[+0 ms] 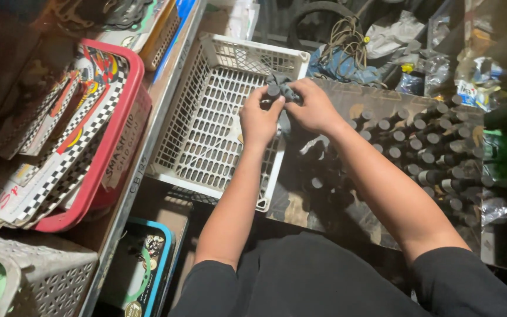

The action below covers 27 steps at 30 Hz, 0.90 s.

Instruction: Cleaning motorcycle engine valves with a cloth.

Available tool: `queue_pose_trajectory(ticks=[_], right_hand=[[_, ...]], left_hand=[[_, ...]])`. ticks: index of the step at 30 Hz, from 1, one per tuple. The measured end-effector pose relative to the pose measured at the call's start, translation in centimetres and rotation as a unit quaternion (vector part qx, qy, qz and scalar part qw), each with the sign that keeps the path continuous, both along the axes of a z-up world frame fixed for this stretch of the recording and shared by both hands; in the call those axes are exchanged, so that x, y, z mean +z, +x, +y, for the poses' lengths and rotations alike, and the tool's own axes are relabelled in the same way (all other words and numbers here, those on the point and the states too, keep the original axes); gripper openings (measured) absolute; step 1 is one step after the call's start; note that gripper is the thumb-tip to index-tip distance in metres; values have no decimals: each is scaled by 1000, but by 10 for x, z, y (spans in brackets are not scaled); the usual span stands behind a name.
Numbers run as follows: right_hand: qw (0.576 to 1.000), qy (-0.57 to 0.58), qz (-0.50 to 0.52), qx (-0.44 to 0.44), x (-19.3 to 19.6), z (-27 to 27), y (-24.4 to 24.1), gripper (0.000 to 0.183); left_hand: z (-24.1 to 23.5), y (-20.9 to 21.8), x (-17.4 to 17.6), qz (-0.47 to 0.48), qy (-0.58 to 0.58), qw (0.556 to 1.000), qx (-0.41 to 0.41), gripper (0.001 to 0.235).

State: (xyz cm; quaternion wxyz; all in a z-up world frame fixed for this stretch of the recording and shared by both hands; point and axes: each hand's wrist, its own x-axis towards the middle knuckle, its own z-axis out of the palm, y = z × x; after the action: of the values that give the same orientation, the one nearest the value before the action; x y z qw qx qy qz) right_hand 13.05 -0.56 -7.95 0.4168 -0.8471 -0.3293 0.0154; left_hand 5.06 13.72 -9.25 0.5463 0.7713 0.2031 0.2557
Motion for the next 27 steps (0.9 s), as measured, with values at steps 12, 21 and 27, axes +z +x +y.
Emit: queue_pose_trajectory(ticks=[12,21,27], right_hand=[[977,-215,-10,-2,31,13,19,60],[926,-362,-108,15,-4,34,46,28],[917,-376,-135,1,-5,42,51,33]], left_hand=[[21,37,-25,165,-14,986,-30,33],[31,66,-49,221,1,974,-49,36],[27,73,-49,222,28,973,-53,36]])
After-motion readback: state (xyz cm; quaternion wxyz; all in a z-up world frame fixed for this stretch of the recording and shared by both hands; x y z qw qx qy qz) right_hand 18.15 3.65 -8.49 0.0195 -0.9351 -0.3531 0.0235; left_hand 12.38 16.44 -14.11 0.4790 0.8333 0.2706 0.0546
